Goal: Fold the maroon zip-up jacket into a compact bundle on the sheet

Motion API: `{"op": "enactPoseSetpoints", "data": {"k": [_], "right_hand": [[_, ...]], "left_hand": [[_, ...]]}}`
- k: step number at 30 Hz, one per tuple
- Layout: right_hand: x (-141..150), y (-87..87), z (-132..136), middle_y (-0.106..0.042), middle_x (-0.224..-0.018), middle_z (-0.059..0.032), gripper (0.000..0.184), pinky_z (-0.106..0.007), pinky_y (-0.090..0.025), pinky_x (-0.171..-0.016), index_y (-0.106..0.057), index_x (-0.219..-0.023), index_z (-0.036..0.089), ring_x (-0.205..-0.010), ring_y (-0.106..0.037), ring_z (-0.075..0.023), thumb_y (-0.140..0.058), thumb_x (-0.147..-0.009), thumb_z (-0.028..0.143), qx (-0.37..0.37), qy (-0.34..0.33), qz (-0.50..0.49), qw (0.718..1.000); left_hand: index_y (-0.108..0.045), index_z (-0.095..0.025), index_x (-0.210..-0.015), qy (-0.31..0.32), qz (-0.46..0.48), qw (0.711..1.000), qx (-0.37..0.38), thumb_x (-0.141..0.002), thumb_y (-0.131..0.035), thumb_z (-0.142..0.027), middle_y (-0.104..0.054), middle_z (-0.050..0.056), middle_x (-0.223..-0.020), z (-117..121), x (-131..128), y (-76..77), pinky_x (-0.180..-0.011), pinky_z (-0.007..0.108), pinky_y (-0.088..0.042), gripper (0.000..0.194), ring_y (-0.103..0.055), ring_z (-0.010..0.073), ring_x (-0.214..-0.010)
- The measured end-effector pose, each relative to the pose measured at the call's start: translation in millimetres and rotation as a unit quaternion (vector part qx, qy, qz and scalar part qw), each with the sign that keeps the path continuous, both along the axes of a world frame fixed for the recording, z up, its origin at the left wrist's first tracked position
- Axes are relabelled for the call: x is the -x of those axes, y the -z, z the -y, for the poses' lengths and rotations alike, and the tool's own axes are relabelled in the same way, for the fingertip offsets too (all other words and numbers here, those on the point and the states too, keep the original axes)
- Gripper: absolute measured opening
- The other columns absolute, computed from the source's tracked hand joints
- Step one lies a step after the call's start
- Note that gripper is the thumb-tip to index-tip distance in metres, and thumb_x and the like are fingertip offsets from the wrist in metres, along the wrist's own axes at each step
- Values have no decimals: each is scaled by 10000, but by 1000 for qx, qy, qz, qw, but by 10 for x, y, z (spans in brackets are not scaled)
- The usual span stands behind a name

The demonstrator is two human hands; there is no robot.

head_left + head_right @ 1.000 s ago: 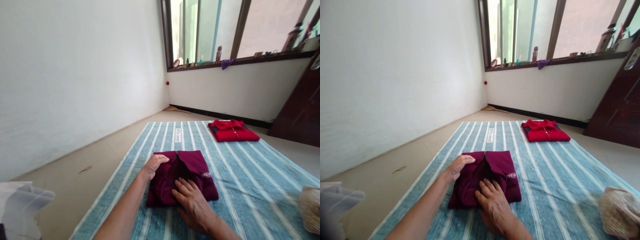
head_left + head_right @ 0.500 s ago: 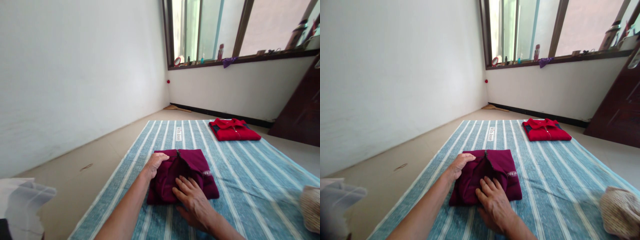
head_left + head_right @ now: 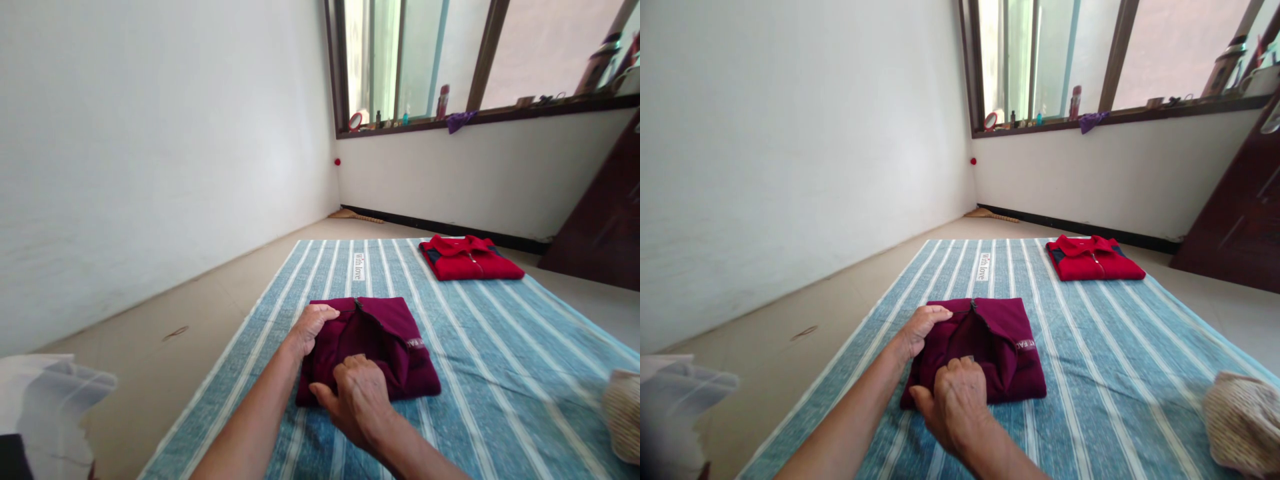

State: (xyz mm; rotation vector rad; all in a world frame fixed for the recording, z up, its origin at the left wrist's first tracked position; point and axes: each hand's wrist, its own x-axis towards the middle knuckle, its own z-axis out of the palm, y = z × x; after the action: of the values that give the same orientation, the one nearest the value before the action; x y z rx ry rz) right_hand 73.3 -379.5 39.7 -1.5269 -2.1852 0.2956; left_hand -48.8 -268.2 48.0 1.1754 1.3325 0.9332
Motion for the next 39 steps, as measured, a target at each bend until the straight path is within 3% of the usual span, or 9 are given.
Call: {"op": "enactPoseSetpoints", "data": {"k": [5,9,14,20,26,31,39], "right_hand": [[106,107,-49,-699,-770,-119,273,-362,-454,-685,-699,-752,148,-766,-646,-289,-668,-776,418,21,19,6,1000],[70,180,-53,-694,-757,-76,134,-294,-392,-603,-677,-737,173,-728,-649,-236,-610,-790,277,23,7,5,1000],[-4,278,-56,-674,-703,-3,122,-262,-265,-535,-632,-702,197,-635,-616,-146,-575,-806,224,2,-9,-24,1000],[-32,395,-51,-653,-690,14,99,-269,-249,-551,-603,-684,197,-637,-583,-126,-601,-782,207,-49,-32,-37,998],[-39,457,-44,-643,-704,20,101,-268,-267,-572,-585,-697,204,-657,-568,-131,-583,-798,203,-75,-55,-37,995],[-44,484,-50,-632,-704,26,105,-274,-276,-576,-562,-698,215,-661,-568,-138,-572,-802,221,-82,-58,-41,994],[-37,515,-54,-632,-706,24,101,-268,-290,-575,-556,-705,217,-658,-571,-139,-576,-802,231,-86,-62,-50,993]], "left_hand": [[-609,-158,-633,2,37,999,21,-525,-746,-328,-641,-3,-594,-22,14,2,-609,292,-466,243,-593,169,-569],[-598,-166,-598,10,58,998,23,-518,-755,-294,-652,5,-609,-59,15,-25,-601,273,-464,218,-578,154,-563],[-626,-162,-639,17,62,998,22,-522,-749,-285,-669,13,-640,-81,-3,-73,-623,275,-471,210,-590,158,-584],[-618,-164,-660,18,24,999,11,-537,-725,-326,-661,17,-638,-58,-16,-86,-629,294,-468,229,-602,175,-589],[-636,-158,-650,0,-77,995,-71,-575,-664,-306,-626,-5,-600,-117,-20,-32,-584,259,-410,168,-550,143,-563],[-644,-163,-708,12,-138,978,-155,-647,-606,-301,-647,2,-655,-160,-33,21,-635,256,-434,155,-587,154,-627],[-613,-193,-761,-6,-278,910,-308,-727,-550,-177,-632,29,-770,-58,-72,43,-745,296,-469,73,-597,176,-721]]}}
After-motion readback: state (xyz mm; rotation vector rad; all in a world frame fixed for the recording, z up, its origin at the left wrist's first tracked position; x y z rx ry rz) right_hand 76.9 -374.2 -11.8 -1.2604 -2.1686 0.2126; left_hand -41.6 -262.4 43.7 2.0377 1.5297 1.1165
